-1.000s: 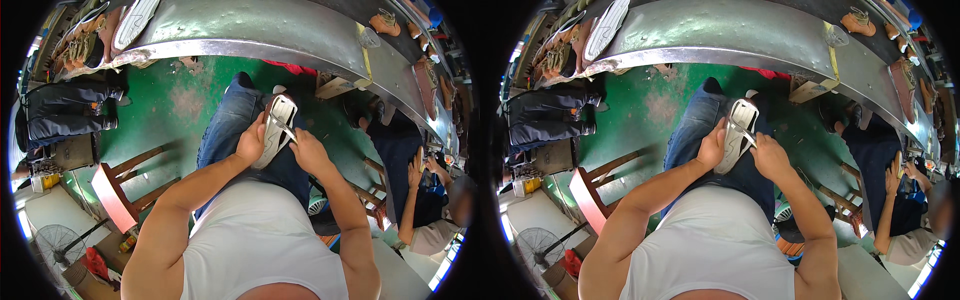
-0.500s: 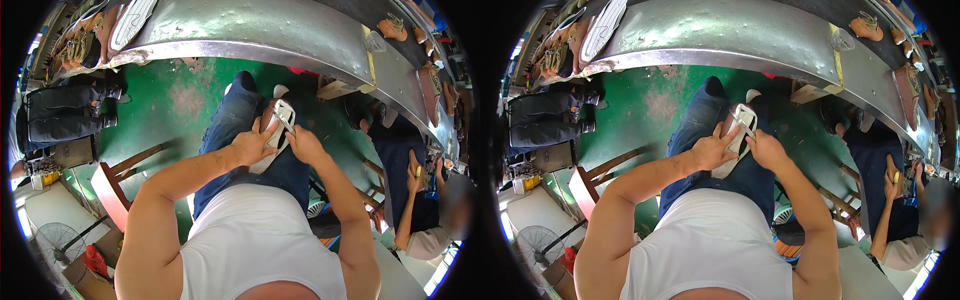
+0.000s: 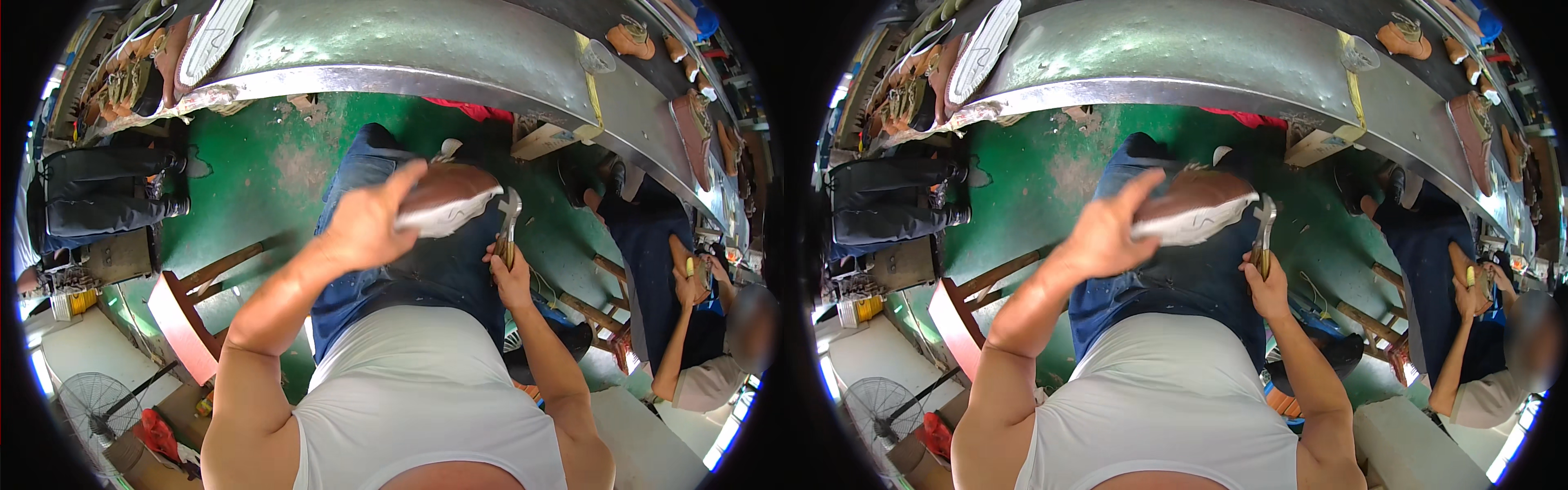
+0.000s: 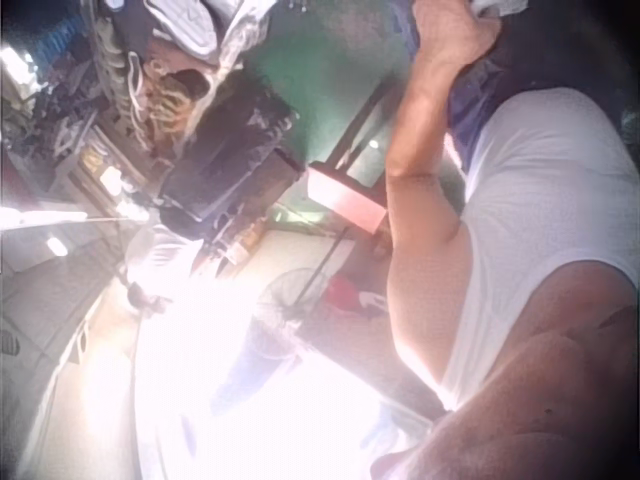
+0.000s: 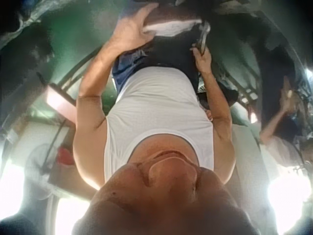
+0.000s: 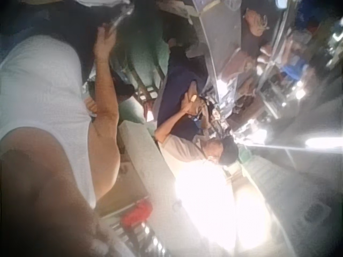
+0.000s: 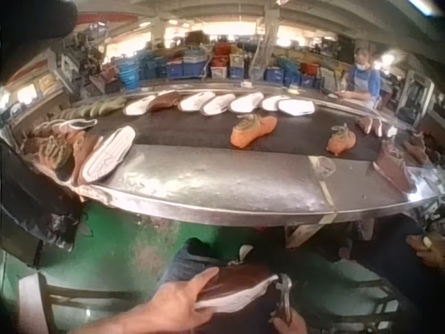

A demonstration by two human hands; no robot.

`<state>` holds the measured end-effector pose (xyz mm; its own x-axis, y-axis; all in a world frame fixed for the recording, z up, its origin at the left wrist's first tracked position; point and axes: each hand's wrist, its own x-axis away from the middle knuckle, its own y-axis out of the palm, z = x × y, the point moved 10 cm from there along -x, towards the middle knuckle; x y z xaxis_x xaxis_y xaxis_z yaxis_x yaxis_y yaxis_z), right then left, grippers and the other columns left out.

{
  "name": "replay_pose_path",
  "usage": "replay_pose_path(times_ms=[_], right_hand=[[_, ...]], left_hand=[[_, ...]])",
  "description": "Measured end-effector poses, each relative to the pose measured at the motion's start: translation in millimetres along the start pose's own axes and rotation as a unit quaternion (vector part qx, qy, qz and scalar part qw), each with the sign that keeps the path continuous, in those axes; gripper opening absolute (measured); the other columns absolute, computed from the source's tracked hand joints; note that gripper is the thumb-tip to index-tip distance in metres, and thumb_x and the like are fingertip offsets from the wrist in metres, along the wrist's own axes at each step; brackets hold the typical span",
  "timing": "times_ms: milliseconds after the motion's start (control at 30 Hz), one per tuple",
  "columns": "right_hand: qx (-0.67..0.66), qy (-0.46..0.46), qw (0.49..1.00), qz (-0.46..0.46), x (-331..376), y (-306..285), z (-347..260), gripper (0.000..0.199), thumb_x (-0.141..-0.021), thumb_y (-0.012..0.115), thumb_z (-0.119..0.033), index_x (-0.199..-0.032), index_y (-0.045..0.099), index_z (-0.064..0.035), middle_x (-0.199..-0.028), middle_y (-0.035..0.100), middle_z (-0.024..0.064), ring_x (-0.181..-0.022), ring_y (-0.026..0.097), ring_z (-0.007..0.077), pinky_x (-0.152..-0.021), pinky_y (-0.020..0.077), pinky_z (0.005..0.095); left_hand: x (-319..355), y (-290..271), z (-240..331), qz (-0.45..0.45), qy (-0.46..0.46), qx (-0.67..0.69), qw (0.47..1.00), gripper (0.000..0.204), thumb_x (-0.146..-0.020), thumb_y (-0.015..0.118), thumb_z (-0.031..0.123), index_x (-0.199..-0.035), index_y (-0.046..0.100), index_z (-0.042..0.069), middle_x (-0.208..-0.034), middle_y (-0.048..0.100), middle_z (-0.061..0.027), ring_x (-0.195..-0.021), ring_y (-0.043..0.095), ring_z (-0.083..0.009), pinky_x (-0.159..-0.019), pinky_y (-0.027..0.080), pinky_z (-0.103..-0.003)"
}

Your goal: Manually pull the upper material over the last and secure it using specialized pliers/pincers.

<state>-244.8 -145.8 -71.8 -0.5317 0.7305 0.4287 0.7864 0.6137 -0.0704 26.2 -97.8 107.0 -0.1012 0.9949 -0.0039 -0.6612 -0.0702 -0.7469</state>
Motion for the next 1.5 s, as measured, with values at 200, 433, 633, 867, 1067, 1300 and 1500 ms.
replay_pose_path(times_ms=[200, 433, 633, 867, 1067, 1300, 1500], right_hand=[[-0.056, -0.074, 0.991, 0.098, 1, -11, -9, 0.019, -0.099, 0.056, -0.016, -0.111, 0.058, -0.0014, -0.088, 0.065, 0.0044, -0.074, 0.055, 0.0079, -0.064, 0.0445, 0.0237], [0.128, -0.044, 0.991, 0.006, 0, -11, -46, 0.021, -0.096, 0.058, -0.016, -0.108, 0.061, 0.0007, -0.084, 0.067, 0.0090, -0.075, 0.063, 0.0158, -0.072, 0.0504, 0.0299], [0.188, 0.000, 0.976, -0.105, 5, 8, -73, 0.028, -0.094, 0.060, -0.017, -0.116, 0.062, -0.0006, -0.088, 0.068, 0.0126, -0.081, 0.067, 0.0219, -0.076, 0.0511, 0.0338], [0.253, -0.018, 0.960, -0.123, 0, 9, -72, 0.033, -0.092, 0.061, -0.019, -0.121, 0.060, -0.0021, -0.090, 0.067, 0.0163, -0.082, 0.066, 0.0296, -0.078, 0.0508, 0.0368], [0.211, 0.057, 0.957, -0.191, 0, 23, -69, 0.028, -0.092, 0.061, -0.017, -0.115, 0.058, -0.0011, -0.083, 0.063, 0.0165, -0.080, 0.066, 0.0297, -0.075, 0.0511, 0.0383], [0.295, 0.195, 0.883, -0.308, -21, 27, -110, 0.020, -0.095, 0.061, -0.019, -0.100, 0.058, 0.0000, -0.082, 0.062, 0.0075, -0.067, 0.063, 0.0150, -0.056, 0.0533, 0.0302], [0.519, 0.094, 0.776, -0.346, -59, 38, -141, 0.026, -0.095, 0.059, -0.022, -0.098, 0.061, 0.0040, -0.088, 0.067, 0.0169, -0.081, 0.067, 0.0301, -0.072, 0.0531, 0.0411]], left_hand=[[-70, -5, 8, 0.139, 0.050, 0.430, 0.891, 0.053, -0.079, 0.084, 0.022, -0.119, 0.056, 0.000, -0.097, 0.072, -0.0155, -0.085, 0.071, -0.0227, -0.077, 0.055, -0.034], [-54, 127, -59, -0.052, 0.013, 0.230, 0.972, 0.082, -0.084, 0.073, 0.041, -0.145, 0.041, -0.004, -0.116, 0.065, -0.0286, -0.110, 0.065, -0.0387, -0.095, 0.050, -0.038], [-28, 107, -55, -0.175, -0.174, 0.140, 0.959, 0.101, -0.083, 0.073, 0.034, -0.153, 0.014, -0.009, -0.136, 0.050, -0.0358, -0.126, 0.056, -0.0376, -0.107, 0.042, -0.035], [-16, 131, -68, -0.083, -0.134, 0.021, 0.987, 0.069, -0.084, 0.060, 0.013, -0.147, 0.037, -0.006, -0.137, 0.053, -0.0289, -0.119, 0.059, -0.0381, -0.102, 0.048, -0.039], [-15, 116, -51, 0.035, -0.091, -0.037, 0.995, 0.019, -0.090, 0.059, 0.015, -0.096, 0.064, -0.003, -0.087, 0.068, -0.0209, -0.079, 0.067, -0.0393, -0.072, 0.054, -0.048], [-16, 122, -26, 0.006, -0.076, -0.081, 0.994, 0.020, -0.092, 0.059, 0.020, -0.091, 0.066, 0.001, -0.078, 0.069, -0.0179, -0.070, 0.067, -0.0399, -0.063, 0.054, -0.047], [-15, 126, -101, 0.201, -0.171, 0.208, 0.942, 0.039, -0.102, 0.048, 0.038, -0.103, 0.067, 0.004, -0.100, 0.070, -0.0184, -0.093, 0.069, -0.0297, -0.085, 0.054, -0.039]])
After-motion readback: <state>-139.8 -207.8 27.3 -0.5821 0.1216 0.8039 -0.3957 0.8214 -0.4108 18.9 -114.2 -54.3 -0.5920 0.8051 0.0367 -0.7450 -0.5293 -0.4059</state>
